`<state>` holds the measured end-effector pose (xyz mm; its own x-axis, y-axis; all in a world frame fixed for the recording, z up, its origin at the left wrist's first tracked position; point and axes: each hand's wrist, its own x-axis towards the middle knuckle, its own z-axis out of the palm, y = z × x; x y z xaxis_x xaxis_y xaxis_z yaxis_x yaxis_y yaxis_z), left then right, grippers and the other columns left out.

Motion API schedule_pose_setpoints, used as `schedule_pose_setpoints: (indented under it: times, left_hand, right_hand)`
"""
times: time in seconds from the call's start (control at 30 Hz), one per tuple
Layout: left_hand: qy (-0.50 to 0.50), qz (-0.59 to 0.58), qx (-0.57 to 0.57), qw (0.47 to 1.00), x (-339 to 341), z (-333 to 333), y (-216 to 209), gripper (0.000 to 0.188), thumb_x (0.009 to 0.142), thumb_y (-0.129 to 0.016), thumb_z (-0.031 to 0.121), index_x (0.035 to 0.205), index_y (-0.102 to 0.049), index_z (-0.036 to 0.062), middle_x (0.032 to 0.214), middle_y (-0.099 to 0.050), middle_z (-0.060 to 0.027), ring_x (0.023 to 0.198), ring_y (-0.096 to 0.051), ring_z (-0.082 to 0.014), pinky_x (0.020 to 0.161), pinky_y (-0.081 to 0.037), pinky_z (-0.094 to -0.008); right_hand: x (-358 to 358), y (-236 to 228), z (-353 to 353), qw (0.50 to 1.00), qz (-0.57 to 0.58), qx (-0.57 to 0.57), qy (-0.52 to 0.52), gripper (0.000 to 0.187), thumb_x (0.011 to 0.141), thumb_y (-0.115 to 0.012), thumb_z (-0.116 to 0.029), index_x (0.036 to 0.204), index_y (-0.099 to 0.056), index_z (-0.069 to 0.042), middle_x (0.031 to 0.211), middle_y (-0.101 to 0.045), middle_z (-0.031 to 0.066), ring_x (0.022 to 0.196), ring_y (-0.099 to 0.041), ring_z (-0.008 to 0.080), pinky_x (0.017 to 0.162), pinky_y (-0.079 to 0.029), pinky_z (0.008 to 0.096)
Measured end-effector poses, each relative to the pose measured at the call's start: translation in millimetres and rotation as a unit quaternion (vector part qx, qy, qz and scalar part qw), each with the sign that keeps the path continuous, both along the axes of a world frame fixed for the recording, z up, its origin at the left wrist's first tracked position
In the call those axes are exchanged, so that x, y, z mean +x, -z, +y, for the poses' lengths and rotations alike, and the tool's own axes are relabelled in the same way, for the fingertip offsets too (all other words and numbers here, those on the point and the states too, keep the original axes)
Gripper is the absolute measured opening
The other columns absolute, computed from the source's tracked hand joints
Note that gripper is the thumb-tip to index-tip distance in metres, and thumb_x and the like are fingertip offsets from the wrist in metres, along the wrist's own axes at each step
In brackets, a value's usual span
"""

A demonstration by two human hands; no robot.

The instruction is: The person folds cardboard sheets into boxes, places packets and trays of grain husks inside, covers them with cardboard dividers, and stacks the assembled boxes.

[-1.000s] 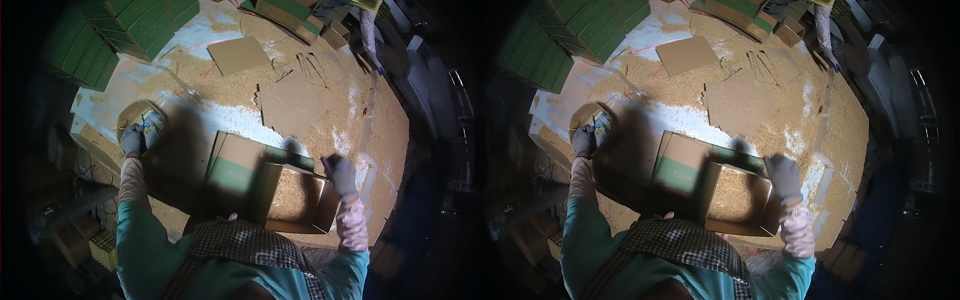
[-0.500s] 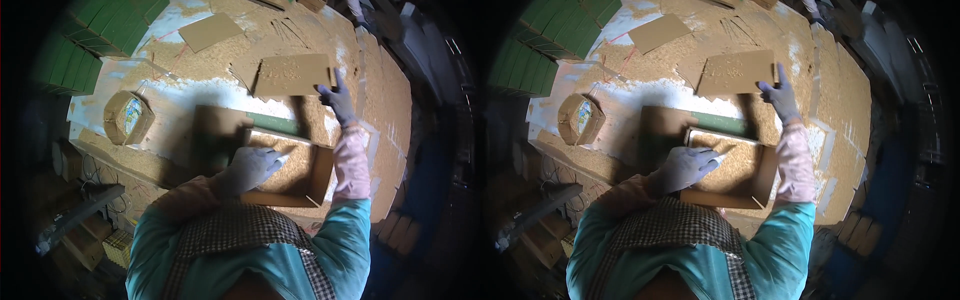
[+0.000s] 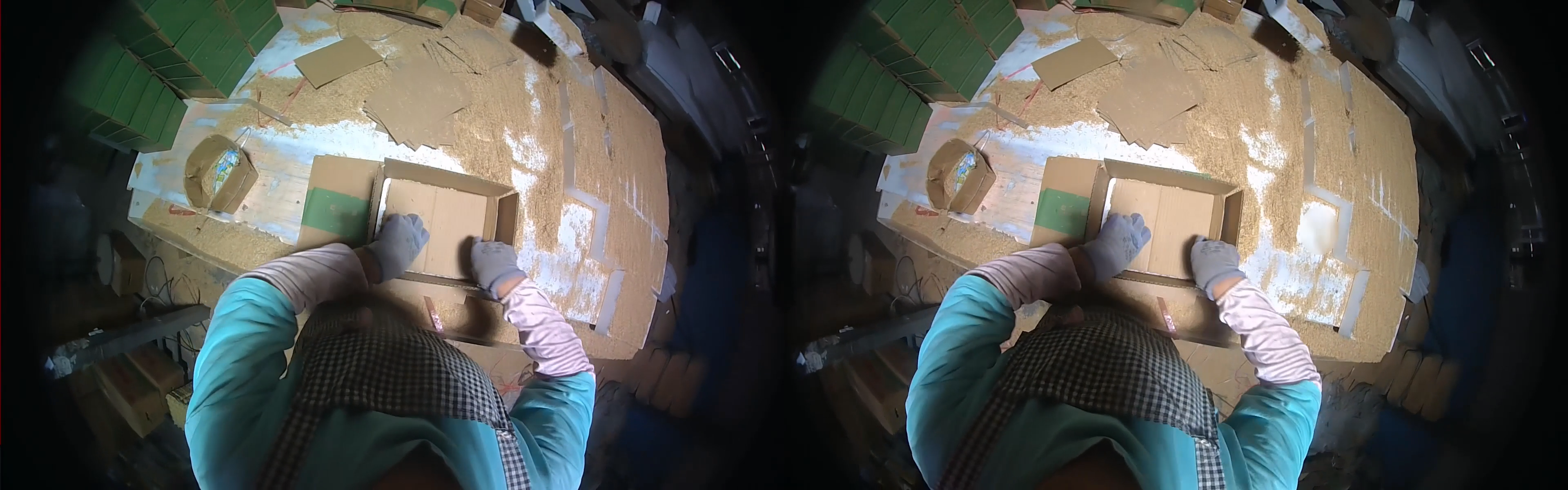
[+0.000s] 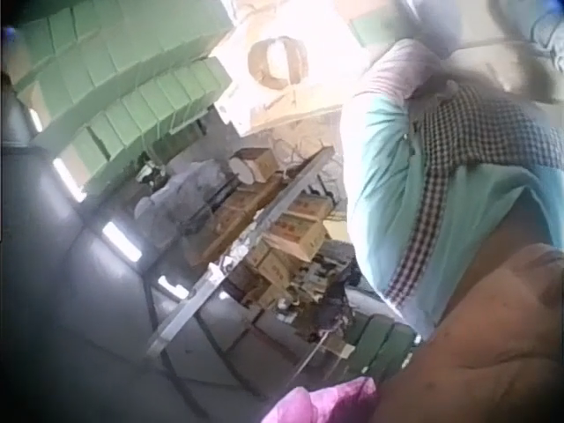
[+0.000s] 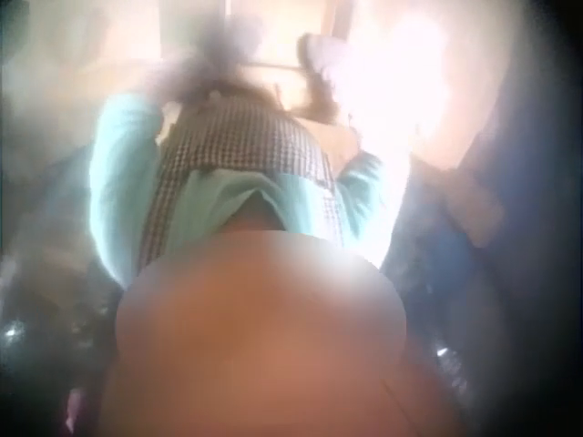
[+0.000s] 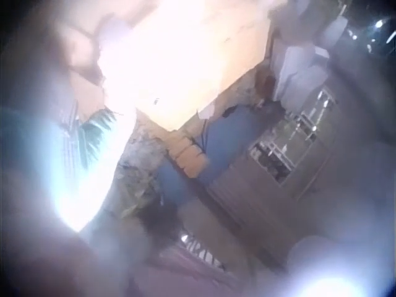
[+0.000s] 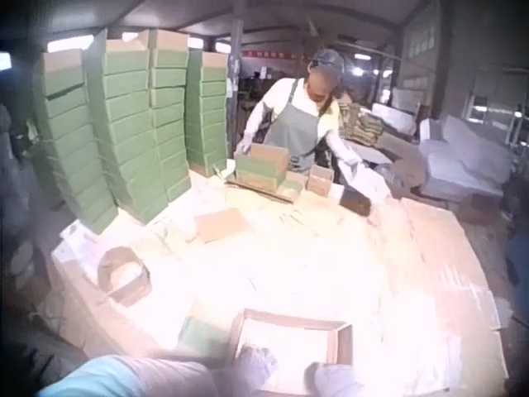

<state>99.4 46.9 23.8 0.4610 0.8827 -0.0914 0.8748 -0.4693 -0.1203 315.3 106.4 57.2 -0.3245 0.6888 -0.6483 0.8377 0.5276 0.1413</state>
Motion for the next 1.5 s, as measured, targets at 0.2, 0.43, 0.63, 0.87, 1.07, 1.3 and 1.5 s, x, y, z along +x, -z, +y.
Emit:
schedule_pose_setpoints:
  times: [0.2,0.43,0.63,0.87,1.07,1.3,1.5]
  left_hand:
    - [-0.035,-0.401,0.242,0.883,-67.7,-14.3,-63.6,0.026,0.084,-0.067,0.021,0.104,-0.061,0.0063,0.097,-0.063,-0.012,0.083,-0.064,-0.029,0.076,-0.052,-0.0435]
    - [-0.361,-0.519,-0.13,0.764,-46.5,-18.6,52.5,0.098,0.076,-0.081,0.052,0.143,-0.038,-0.0048,0.14,-0.05,-0.0265,0.129,-0.051,-0.036,0.11,-0.039,-0.0411]
    - [-0.404,-0.564,-0.126,0.709,-64.8,-33.1,58.5,0.114,0.069,-0.079,0.066,0.148,-0.034,-0.0021,0.146,-0.046,-0.0254,0.136,-0.044,-0.0381,0.114,-0.036,-0.0415]
    - [-0.514,-0.147,0.332,0.777,-302.3,-73.0,29.0,0.079,0.074,-0.071,0.061,0.128,-0.059,0.0052,0.125,-0.063,-0.0182,0.121,-0.055,-0.0348,0.113,-0.03,-0.0492]
    - [-0.333,-0.086,0.088,0.935,-383.6,-125.2,177.4,0.011,0.075,-0.063,0.024,0.079,-0.063,0.0135,0.081,-0.065,-0.0068,0.086,-0.064,-0.023,0.074,-0.046,-0.0438]
    - [-0.178,-0.479,0.221,0.83,-406.3,-127.3,36.6,0.035,0.082,-0.073,0.045,0.091,-0.072,0.0118,0.083,-0.067,-0.006,0.091,-0.064,-0.0239,0.079,-0.048,-0.0393]
    - [-0.615,-0.093,0.392,0.677,-613.9,-25.5,180.0,0.056,0.086,-0.073,0.034,0.129,-0.057,0.0018,0.123,-0.059,-0.0199,0.117,-0.052,-0.0421,0.1,-0.043,-0.0512]
  right_hand:
    - [8.2,-74.2,-9.9,0.924,0.377,0.061,0.028,0.033,0.095,-0.064,-0.034,0.122,-0.067,-0.015,0.091,-0.073,0.0155,0.085,-0.072,0.0323,0.076,-0.054,0.0428]
    - [29.1,35.4,10.5,0.914,0.396,0.055,-0.071,0.077,0.074,-0.085,-0.037,0.142,-0.056,-0.017,0.1,-0.059,0.0101,0.093,-0.058,0.0225,0.082,-0.047,0.0367]
    - [70.0,107.1,8.1,0.603,0.633,-0.15,0.462,0.077,0.092,-0.071,-0.042,0.147,-0.039,0.0,0.14,-0.05,0.0103,0.126,-0.047,0.0207,0.105,-0.04,0.0343]
    - [-24.6,39.1,-46.0,0.428,0.69,-0.272,0.517,0.067,0.098,-0.058,-0.037,0.151,-0.034,-0.003,0.142,-0.05,0.0117,0.12,-0.056,0.0249,0.101,-0.047,0.0385]
    - [-111.0,48.3,6.7,0.31,0.74,-0.287,0.524,0.062,0.101,-0.053,-0.042,0.148,-0.04,-0.004,0.144,-0.05,0.0151,0.124,-0.055,0.0273,0.102,-0.049,0.0382]
    - [-292.0,33.2,97.7,0.411,0.761,-0.29,0.411,0.066,0.101,-0.049,-0.049,0.146,-0.041,-0.002,0.142,-0.052,0.014,0.126,-0.054,0.0276,0.106,-0.046,0.0408]
    - [-489.5,6.5,100.1,0.323,0.687,-0.508,0.406,0.063,0.1,-0.06,-0.024,0.153,-0.027,-0.017,0.152,-0.037,0.0172,0.13,-0.05,0.0298,0.11,-0.046,0.0451]
